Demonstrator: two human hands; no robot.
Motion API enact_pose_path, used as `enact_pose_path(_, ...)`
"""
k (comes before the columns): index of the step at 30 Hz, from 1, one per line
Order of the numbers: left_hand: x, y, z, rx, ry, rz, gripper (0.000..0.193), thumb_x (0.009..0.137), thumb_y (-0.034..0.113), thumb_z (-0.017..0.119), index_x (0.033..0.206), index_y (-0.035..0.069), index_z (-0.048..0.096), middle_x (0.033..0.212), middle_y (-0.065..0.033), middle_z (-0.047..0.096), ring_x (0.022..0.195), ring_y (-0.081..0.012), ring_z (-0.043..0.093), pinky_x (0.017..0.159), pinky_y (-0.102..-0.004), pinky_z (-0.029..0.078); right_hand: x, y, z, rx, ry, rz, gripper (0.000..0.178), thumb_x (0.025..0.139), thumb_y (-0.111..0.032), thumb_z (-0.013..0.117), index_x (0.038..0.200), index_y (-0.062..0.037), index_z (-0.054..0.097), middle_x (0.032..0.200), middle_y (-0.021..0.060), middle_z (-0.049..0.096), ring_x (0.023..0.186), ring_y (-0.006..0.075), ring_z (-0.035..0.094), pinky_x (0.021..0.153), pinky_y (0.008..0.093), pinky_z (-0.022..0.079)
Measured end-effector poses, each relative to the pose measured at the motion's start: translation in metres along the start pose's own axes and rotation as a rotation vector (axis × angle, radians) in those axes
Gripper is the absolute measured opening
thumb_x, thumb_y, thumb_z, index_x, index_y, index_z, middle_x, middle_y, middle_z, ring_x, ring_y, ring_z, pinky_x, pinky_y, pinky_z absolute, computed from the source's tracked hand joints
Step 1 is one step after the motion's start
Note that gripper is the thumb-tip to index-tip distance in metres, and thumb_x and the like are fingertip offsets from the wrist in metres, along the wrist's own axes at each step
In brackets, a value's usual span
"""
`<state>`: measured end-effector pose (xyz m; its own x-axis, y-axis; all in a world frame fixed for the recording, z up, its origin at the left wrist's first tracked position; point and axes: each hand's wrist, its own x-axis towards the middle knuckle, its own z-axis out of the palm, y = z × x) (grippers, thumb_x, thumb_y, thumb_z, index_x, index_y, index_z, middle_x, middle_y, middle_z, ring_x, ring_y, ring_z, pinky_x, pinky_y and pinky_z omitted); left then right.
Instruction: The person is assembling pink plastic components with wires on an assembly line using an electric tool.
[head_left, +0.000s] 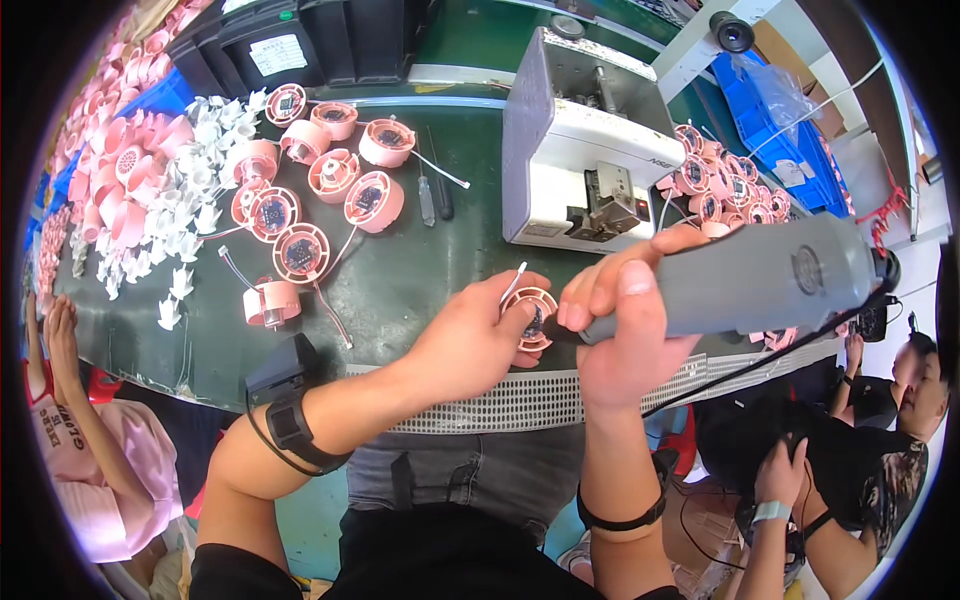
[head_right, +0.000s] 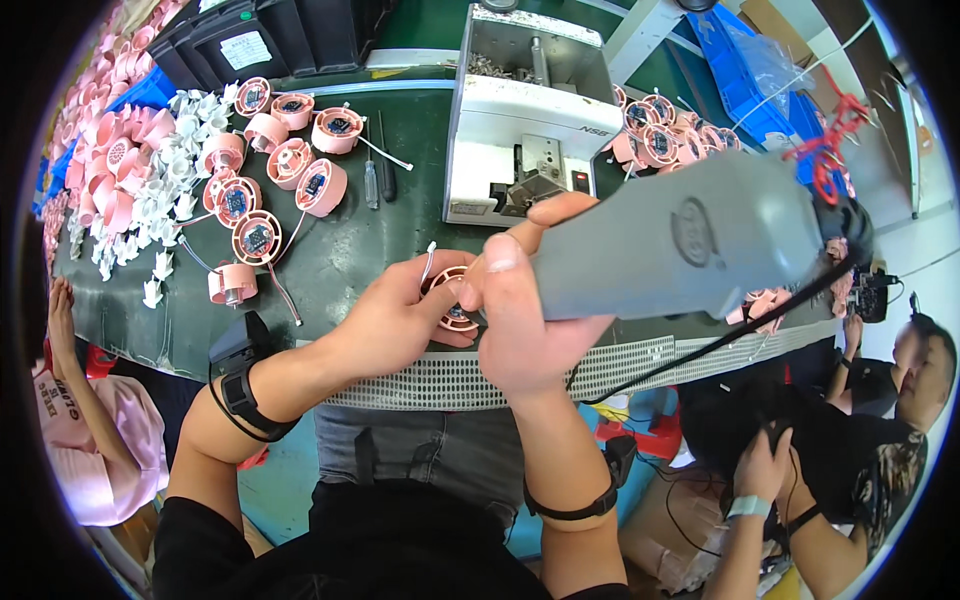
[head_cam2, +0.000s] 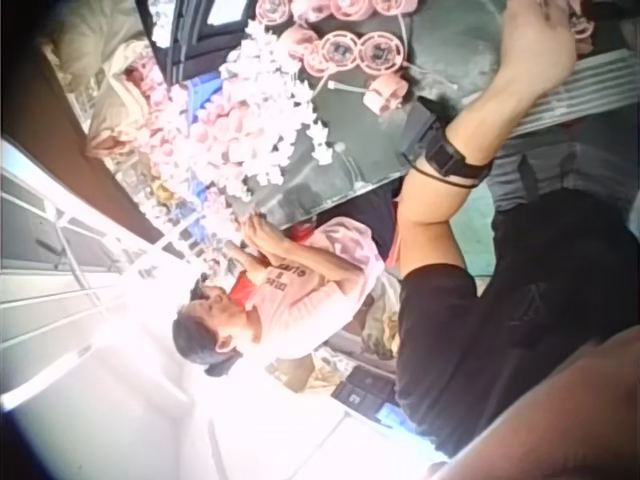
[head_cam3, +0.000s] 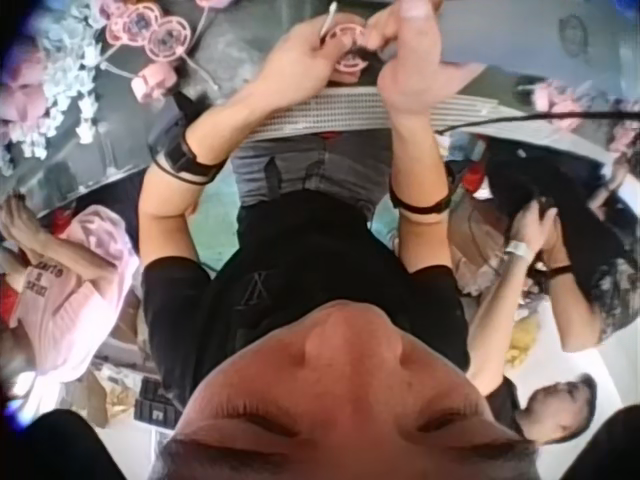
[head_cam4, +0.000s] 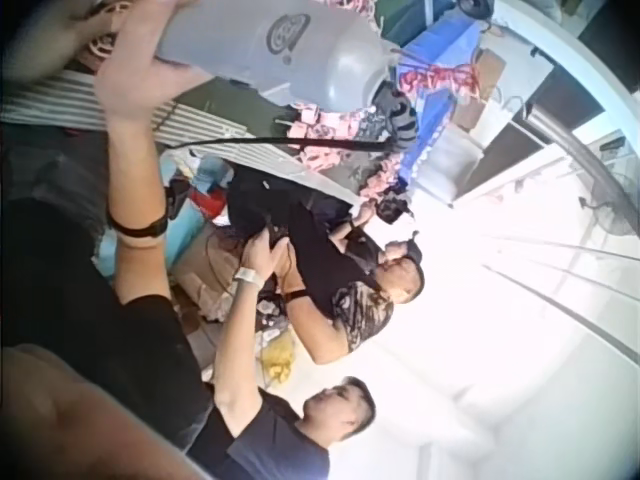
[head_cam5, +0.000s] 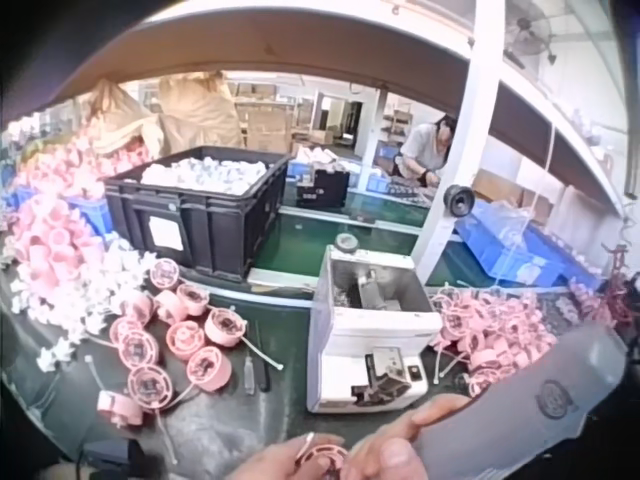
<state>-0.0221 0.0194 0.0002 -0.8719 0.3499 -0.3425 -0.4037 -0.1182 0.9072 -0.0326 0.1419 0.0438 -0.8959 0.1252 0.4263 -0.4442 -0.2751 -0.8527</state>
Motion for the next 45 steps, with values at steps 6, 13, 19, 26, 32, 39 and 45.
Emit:
enact_pose_path(6, 0.003, -0.008, -0.008, -0.111, 0.0, -0.021, 0.024, 0.101, 0.012, 0.046, 0.119, 0.0, 0.056, 0.102, -0.0103, 0.064, 0.085, -0.0138, 0.066, 0.073, -0.0303, 0.059, -0.004, 0.016, -0.012, -0.025, -0.168, -0.098, 0.034, 0.093, -0.009, 0.055, 0.12, 0.0029, 0.038, 0.07, 0.0088, 0.054, 0.057, 0.0169, 0.056, 0.055, 0.0301, 0.048)
enact_pose_path(13, -0.021, 0.041, -0.065, 0.78, 0.655, 0.566, 0.04, 0.089, 0.015, 0.065, 0.128, 0.008, 0.056, 0.122, -0.0214, 0.06, 0.1, -0.0363, 0.065, 0.078, -0.04, 0.055, 0.019, 0.009, -0.08, -0.056, 0.413, -0.112, 0.054, 0.091, -0.023, 0.067, 0.132, 0.003, 0.045, 0.117, 0.0152, 0.059, 0.107, 0.0236, 0.057, 0.094, 0.0362, 0.045)
enact_pose_path(19, -0.026, 0.052, -0.088, 1.088, 1.125, 0.668, 0.064, 0.084, 0.017, 0.071, 0.142, 0.012, 0.046, 0.147, -0.0248, 0.039, 0.13, -0.0425, 0.045, 0.102, -0.0461, 0.043, 0.037, 0.024, -0.16, -1.324, 0.649, 0.068, 0.055, 0.079, -0.022, 0.075, 0.124, 0.0011, 0.052, 0.114, 0.0187, 0.06, 0.106, 0.0314, 0.057, 0.095, 0.0411, 0.043)
enact_pose_path(26, -0.025, 0.039, -0.064, 1.079, 0.701, 0.831, 0.03, 0.078, 0.009, 0.073, 0.106, 0.002, 0.064, 0.123, -0.0161, 0.058, 0.116, -0.0362, 0.054, 0.098, -0.0427, 0.044, 0.042, 0.031, -0.17, -1.504, 0.639, 0.169, 0.043, 0.077, -0.017, 0.074, 0.113, -0.0039, 0.054, 0.103, 0.0164, 0.062, 0.097, 0.0331, 0.059, 0.088, 0.0426, 0.046)
enact_pose_path(32, -0.019, 0.026, -0.043, 0.832, 0.321, 0.82, 0.013, 0.082, 0.009, 0.069, 0.093, 0.002, 0.068, 0.089, -0.014, 0.068, 0.084, -0.0341, 0.066, 0.076, -0.0391, 0.053, 0.021, 0.027, -0.151, -0.771, 0.736, 0.104, 0.032, 0.084, 0.0, 0.062, 0.115, -0.0018, 0.053, 0.098, 0.011, 0.062, 0.087, 0.0186, 0.063, 0.074, 0.0299, 0.05)
enact_pose_path(39, -0.019, 0.006, -0.025, 0.087, -0.279, 0.164, 0.039, 0.094, 0.022, 0.066, 0.124, -0.002, 0.057, 0.113, -0.0119, 0.067, 0.092, -0.0141, 0.066, 0.082, -0.0291, 0.054, -0.052, 0.008, -0.075, -0.067, 0.266, 0.268, 0.029, 0.089, 0.003, 0.057, 0.117, 0.0018, 0.054, 0.109, 0.0166, 0.066, 0.09, 0.0171, 0.065, 0.077, 0.0284, 0.055)
enact_pose_path(45, -0.01, -0.003, -0.016, 0.052, -0.421, 0.203, 0.054, 0.097, 0.021, 0.062, 0.143, 0.003, 0.04, 0.112, -0.0061, 0.063, 0.098, -0.0092, 0.06, 0.085, -0.0256, 0.052, -0.064, 0.013, -0.05, -0.196, -0.163, 0.289, 0.033, 0.083, 0.007, 0.064, 0.115, 0.0024, 0.058, 0.126, 0.0162, 0.057, 0.111, 0.0216, 0.06, 0.096, 0.0331, 0.047)
